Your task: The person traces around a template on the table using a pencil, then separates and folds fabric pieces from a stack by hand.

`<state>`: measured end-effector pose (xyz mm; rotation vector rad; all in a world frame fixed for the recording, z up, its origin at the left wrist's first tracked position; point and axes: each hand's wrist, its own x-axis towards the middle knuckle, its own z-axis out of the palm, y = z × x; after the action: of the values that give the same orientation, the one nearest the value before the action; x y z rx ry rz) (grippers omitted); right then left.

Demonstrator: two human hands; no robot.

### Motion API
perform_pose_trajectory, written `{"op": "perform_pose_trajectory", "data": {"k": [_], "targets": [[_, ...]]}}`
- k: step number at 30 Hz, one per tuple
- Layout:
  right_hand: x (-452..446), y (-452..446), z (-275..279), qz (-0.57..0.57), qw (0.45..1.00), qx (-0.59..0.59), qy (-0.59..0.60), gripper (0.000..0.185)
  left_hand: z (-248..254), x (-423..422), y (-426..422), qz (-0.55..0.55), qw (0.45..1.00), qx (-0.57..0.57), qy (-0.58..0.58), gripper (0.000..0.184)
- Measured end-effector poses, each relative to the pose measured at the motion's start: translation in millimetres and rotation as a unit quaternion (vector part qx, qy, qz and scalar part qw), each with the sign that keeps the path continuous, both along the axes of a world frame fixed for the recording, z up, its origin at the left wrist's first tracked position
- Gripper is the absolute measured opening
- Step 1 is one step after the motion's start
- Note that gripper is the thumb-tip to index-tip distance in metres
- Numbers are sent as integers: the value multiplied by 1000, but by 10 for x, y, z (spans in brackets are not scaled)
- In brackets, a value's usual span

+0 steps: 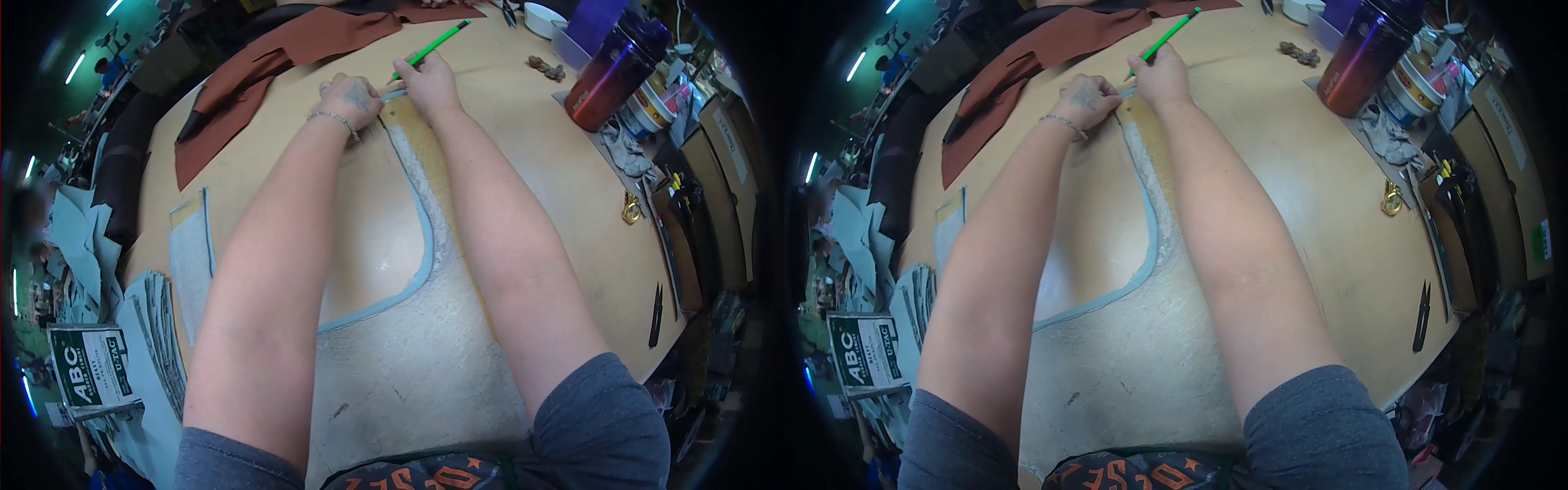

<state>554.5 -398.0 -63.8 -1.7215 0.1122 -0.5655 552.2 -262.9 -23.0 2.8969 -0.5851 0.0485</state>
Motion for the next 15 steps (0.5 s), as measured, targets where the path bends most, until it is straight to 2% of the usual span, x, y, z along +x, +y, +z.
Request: {"op": "perform_pose_trajectory", "data": {"k": [4,5,8,11,14,15], "targets": [[-33,25,28,-4,1000,10,16,26,186,38,-111,21,993,76,89,34],[-25,27,26,-6,1000,10,17,26,204,39,-109,38,991,49,116,33],[-29,20,28,-4,1000,9,27,26,206,30,-172,50,988,111,93,33],[-48,21,48,6,999,-15,31,26,152,45,-211,64,985,156,21,32],[-99,26,79,43,996,-58,48,27,86,87,-148,122,988,47,80,34],[-109,25,82,60,994,-74,56,27,-26,135,-48,135,989,5,65,35]]}}
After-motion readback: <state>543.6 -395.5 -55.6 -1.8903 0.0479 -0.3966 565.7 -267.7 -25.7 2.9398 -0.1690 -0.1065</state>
